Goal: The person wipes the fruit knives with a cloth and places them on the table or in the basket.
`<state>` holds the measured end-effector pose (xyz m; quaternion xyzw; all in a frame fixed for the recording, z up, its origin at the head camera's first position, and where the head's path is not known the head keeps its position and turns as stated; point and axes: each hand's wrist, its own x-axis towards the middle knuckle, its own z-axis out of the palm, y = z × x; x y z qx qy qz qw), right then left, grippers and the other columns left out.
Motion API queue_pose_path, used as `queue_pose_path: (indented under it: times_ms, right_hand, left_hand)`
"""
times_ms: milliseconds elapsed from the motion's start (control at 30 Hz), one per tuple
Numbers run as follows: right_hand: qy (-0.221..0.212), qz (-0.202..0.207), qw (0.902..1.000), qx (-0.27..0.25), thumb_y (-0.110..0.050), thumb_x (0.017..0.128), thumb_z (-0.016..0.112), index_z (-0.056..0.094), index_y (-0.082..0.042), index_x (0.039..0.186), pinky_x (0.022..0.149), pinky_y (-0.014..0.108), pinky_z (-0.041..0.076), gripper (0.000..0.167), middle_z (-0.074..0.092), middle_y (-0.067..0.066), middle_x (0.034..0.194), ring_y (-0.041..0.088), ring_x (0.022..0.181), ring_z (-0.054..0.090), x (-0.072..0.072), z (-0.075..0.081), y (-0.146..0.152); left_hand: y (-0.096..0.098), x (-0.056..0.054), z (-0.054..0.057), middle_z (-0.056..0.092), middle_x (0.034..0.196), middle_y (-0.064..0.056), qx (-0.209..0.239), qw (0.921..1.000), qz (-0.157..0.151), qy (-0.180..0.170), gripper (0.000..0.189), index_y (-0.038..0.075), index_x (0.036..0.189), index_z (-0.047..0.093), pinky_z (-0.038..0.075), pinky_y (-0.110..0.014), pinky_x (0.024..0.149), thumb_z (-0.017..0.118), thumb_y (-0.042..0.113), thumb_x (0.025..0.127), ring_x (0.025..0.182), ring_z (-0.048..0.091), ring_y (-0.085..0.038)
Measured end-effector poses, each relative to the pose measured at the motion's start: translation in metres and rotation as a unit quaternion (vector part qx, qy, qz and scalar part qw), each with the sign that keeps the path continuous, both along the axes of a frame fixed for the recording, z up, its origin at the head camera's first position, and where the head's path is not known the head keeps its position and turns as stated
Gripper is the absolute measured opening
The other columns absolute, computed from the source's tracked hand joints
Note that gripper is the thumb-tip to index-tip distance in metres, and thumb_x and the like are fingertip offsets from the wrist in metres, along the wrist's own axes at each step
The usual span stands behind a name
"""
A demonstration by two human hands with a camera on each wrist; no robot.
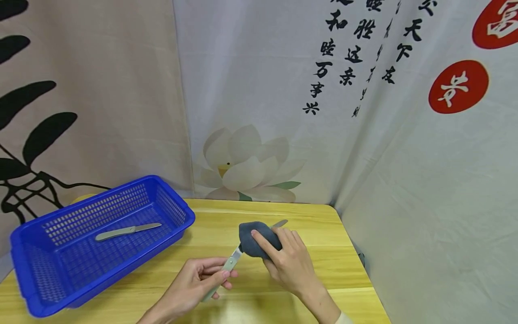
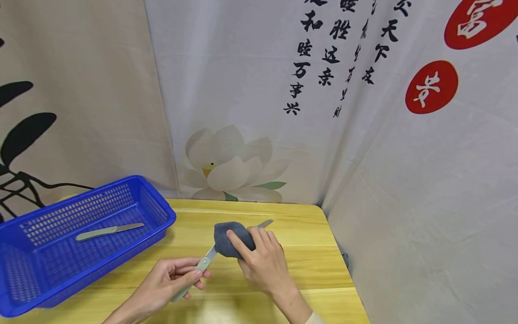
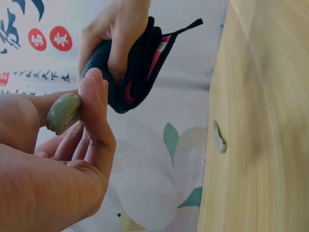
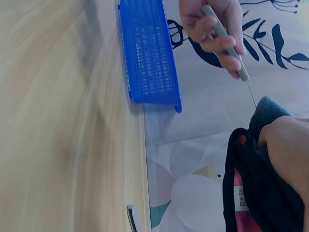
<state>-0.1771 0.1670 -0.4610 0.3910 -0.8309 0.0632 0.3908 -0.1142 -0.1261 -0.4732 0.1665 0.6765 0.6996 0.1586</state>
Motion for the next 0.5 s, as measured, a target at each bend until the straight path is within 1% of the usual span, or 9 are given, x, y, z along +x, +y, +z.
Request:
queue_pose_path:
  times_ms: [100, 167, 233, 367, 500]
  right_hand:
    - [0.001, -0.02, 0.9997, -0.012, -0.017, 0.086, 0.088, 0.066, -0.026, 0.159, 0.081, 0.042, 0.057, 0.077, 0.072, 0.016, 0.118, 0.028, 0.096, 0.065, -0.005, 0.0, 0.006]
    - [0.0, -0.033, 0.9992, -0.024, -0.017, 0.087, 0.086, 0.067, -0.026, 0.158, 0.079, 0.043, 0.055, 0.073, 0.072, 0.017, 0.118, 0.029, 0.096, 0.066, -0.006, 0.001, 0.01]
    - [-0.003, -0.041, 0.9985, -0.037, -0.017, 0.088, 0.086, 0.068, -0.025, 0.157, 0.079, 0.045, 0.055, 0.072, 0.072, 0.019, 0.119, 0.031, 0.099, 0.068, -0.006, 0.001, 0.013]
    - [-0.009, -0.029, 0.9982, -0.051, -0.016, 0.086, 0.089, 0.067, -0.024, 0.158, 0.082, 0.048, 0.059, 0.076, 0.073, 0.02, 0.122, 0.033, 0.103, 0.07, -0.001, 0.003, 0.015]
    - [-0.015, 0.005, 0.9993, -0.034, -0.016, 0.085, 0.089, 0.066, -0.025, 0.159, 0.083, 0.046, 0.059, 0.079, 0.073, 0.018, 0.122, 0.029, 0.099, 0.068, 0.006, 0.005, 0.009]
  left_hand:
    - [0.0, 0.0, -0.001, 0.083, 0.129, -0.02, 0.001, 0.9999, -0.001, -0.01, 0.048, -0.008, 0.152, 0.064, 0.067, -0.029, 0.073, 0.068, 0.023, 0.115, 0.1, 0.083, -0.012]
    - [0.001, 0.0, -0.001, 0.083, 0.13, -0.021, 0.001, 0.9999, 0.001, -0.017, 0.047, -0.007, 0.151, 0.064, 0.067, -0.029, 0.074, 0.069, 0.023, 0.115, 0.1, 0.083, -0.013]
    - [0.001, 0.0, -0.002, 0.083, 0.13, -0.021, -0.002, 0.9997, 0.008, -0.023, 0.048, -0.007, 0.151, 0.064, 0.068, -0.031, 0.075, 0.069, 0.024, 0.115, 0.101, 0.084, -0.015]
    - [0.002, -0.001, -0.003, 0.082, 0.132, -0.021, 0.001, 0.999, 0.033, -0.031, 0.052, -0.009, 0.154, 0.06, 0.069, -0.033, 0.077, 0.069, 0.024, 0.115, 0.105, 0.084, -0.017]
    - [0.002, -0.002, -0.003, 0.082, 0.131, -0.023, 0.003, 0.9984, 0.049, -0.028, 0.054, -0.011, 0.155, 0.059, 0.07, -0.033, 0.077, 0.07, 0.023, 0.114, 0.105, 0.084, -0.015]
